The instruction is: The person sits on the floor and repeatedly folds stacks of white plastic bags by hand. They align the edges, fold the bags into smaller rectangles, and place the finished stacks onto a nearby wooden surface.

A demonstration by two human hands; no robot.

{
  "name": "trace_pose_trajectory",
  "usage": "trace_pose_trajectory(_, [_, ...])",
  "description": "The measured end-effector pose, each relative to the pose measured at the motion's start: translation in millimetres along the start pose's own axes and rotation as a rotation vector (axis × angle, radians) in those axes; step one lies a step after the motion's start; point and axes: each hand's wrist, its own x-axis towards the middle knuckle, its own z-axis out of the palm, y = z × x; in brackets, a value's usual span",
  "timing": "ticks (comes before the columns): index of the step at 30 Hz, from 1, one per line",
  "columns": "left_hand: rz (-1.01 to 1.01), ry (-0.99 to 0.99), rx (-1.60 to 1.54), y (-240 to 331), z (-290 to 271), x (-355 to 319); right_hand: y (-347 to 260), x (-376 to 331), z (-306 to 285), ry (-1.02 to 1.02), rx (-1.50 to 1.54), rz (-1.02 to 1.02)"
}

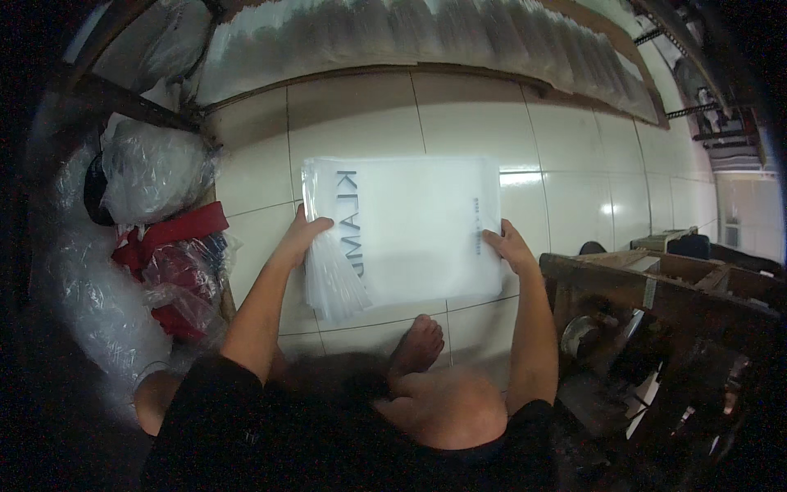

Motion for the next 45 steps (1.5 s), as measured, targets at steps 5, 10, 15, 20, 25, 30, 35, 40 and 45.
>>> trace_pose_trajectory(5, [0.007,0.057,0.087,0.0,17.3,2.3,21.4,-4.9,-5.8,0.147,-0.335,-0.383])
trace_pose_trajectory(10, [-0.025,0.11,0.061,2.4,23.3,-2.2,-30.1,-56.2,80.4,0.315,-0.541,-0.56])
trace_pose_trajectory(15, [-0.083,0.04,-0.004,-0.6,14.0,-0.9,-36.1,-55.6,116.9,0.448,-0.526,-0.705])
trace_pose_trajectory(20, [-0.023,-0.084,-0.069,-16.1,10.6,7.2,-19.5,-23.3,94.5,0.224,-0.398,-0.337])
trace_pose_trajectory(25, [-0.076,-0.109,-0.188,-22.0,11.6,-5.8,-52.3,-49.7,121.1,0.213,-0.366,-0.511])
trace_pose_trajectory(30, [-0.039,-0.047,-0.139,-29.6,31.2,-9.9,-74.4,-85.3,189.4,-0.021,-0.333,-1.003])
trace_pose_trajectory(35, [-0.031,0.182,0.006,-11.5,53.1,-8.1,-63.9,-34.3,173.8,0.043,-0.142,-0.489])
trace_pose_trajectory(40, [0.083,0.412,0.326,-7.7,86.1,-9.4,-57.2,-24.3,183.4,-0.016,0.204,-0.362])
trace_pose_trajectory(45, [0.513,0.398,0.121,34.1,112.1,-54.6,-95.1,-80.6,161.9,0.194,0.258,-0.68])
